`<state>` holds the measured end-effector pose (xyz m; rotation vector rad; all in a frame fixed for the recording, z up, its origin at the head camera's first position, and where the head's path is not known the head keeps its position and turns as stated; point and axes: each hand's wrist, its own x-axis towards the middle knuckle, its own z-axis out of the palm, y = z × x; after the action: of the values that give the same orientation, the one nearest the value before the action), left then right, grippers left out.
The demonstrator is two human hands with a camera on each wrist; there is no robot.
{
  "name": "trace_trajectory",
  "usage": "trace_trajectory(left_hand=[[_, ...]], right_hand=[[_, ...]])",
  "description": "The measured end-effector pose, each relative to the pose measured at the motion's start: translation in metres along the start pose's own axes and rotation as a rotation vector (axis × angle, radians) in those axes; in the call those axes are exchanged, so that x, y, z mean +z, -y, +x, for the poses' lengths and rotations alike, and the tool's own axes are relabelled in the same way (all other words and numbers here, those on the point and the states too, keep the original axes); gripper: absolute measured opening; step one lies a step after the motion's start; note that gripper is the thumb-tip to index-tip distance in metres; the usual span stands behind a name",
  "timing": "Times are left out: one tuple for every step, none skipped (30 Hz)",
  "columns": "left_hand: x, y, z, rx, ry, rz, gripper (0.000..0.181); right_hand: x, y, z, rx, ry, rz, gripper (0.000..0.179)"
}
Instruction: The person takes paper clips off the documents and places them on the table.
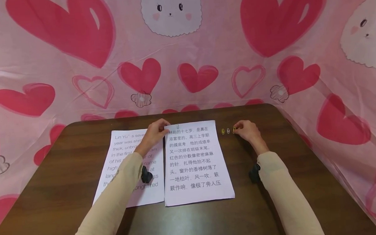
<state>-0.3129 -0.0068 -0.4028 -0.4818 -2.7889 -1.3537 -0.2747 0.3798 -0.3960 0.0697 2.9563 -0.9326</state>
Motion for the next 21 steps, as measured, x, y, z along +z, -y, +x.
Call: trace_trajectory(left_hand=[[0.0, 0.0, 0.0, 0.002, 0.0, -0.002, 0.021], [0.0, 0.0, 0.0, 0.004, 0.0, -0.003, 0.021], [0.0, -0.001, 0.0, 0.007, 0.0, -0.003, 0.021], [0.0, -0.001, 0.001, 0.011, -0.003, -0.004, 0.02], [-0.001, -0.001, 0.001, 0.015, -0.006, -0.004, 0.02], [-0.001, -0.001, 0.001, 0.018, -0.008, -0.004, 0.02], [-0.001, -0.001, 0.002, 0.022, -0.01, -0.004, 0.02], [-0.001, -0.001, 0.002, 0.024, -0.011, -0.003, 0.02], [-0.001, -0.001, 0.002, 0.024, -0.011, -0.006, 0.02], [-0.001, -0.001, 0.002, 0.025, -0.011, -0.008, 0.02], [-0.001, -0.001, 0.002, 0.023, -0.008, -0.009, 0.02], [-0.001, -0.001, 0.002, 0.021, -0.005, -0.009, 0.02], [-0.001, -0.001, 0.001, 0.019, -0.002, -0.009, 0.02], [-0.001, 0.0, 0.001, 0.015, 0.0, -0.009, 0.02], [-0.001, 0.0, 0.001, 0.01, 0.001, -0.009, 0.02], [0.0, -0.001, 0.001, 0.007, 0.002, -0.008, 0.02], [0.0, -0.001, 0.001, 0.002, 0.002, -0.008, 0.02], [0.0, -0.001, 0.001, -0.001, 0.001, -0.007, 0.02], [0.0, -0.001, 0.001, -0.003, 0.0, -0.007, 0.02], [0.0, -0.001, 0.0, -0.006, -0.001, -0.008, 0.02], [0.0, -0.002, 0.0, -0.008, -0.002, -0.009, 0.02]], right_hand=[[0.0, 0.0, 0.0, -0.003, 0.006, -0.004, 0.033], [-0.001, 0.0, 0.001, -0.004, 0.009, -0.007, 0.033], [-0.001, 0.0, 0.001, -0.006, 0.014, -0.01, 0.033], [-0.002, 0.0, 0.001, -0.006, 0.017, -0.011, 0.033], [-0.002, 0.0, 0.001, -0.006, 0.021, -0.011, 0.033], [-0.003, 0.0, 0.001, -0.008, 0.024, -0.012, 0.034], [-0.003, 0.001, 0.001, -0.01, 0.027, -0.012, 0.034], [-0.003, 0.0, 0.002, -0.007, 0.028, -0.01, 0.035], [-0.003, 0.0, 0.002, -0.009, 0.027, -0.01, 0.035], [-0.003, 0.001, 0.001, -0.014, 0.021, -0.009, 0.035], [-0.003, 0.0, 0.002, -0.022, 0.01, -0.011, 0.036], [-0.003, 0.0, 0.002, -0.03, -0.005, -0.01, 0.036], [-0.003, 0.0, 0.002, -0.036, -0.021, -0.006, 0.036], [-0.003, 0.001, 0.002, -0.044, -0.039, -0.001, 0.035], [-0.003, 0.002, 0.002, -0.057, -0.059, 0.005, 0.035], [-0.003, 0.003, 0.002, -0.068, -0.078, 0.015, 0.035], [-0.004, 0.005, 0.002, -0.078, -0.095, 0.024, 0.035], [-0.004, 0.008, 0.003, -0.086, -0.108, 0.036, 0.035], [-0.004, 0.012, 0.003, -0.093, -0.119, 0.048, 0.035], [-0.004, 0.016, 0.003, -0.101, -0.13, 0.06, 0.036], [-0.003, 0.021, 0.004, -0.107, -0.14, 0.073, 0.036]])
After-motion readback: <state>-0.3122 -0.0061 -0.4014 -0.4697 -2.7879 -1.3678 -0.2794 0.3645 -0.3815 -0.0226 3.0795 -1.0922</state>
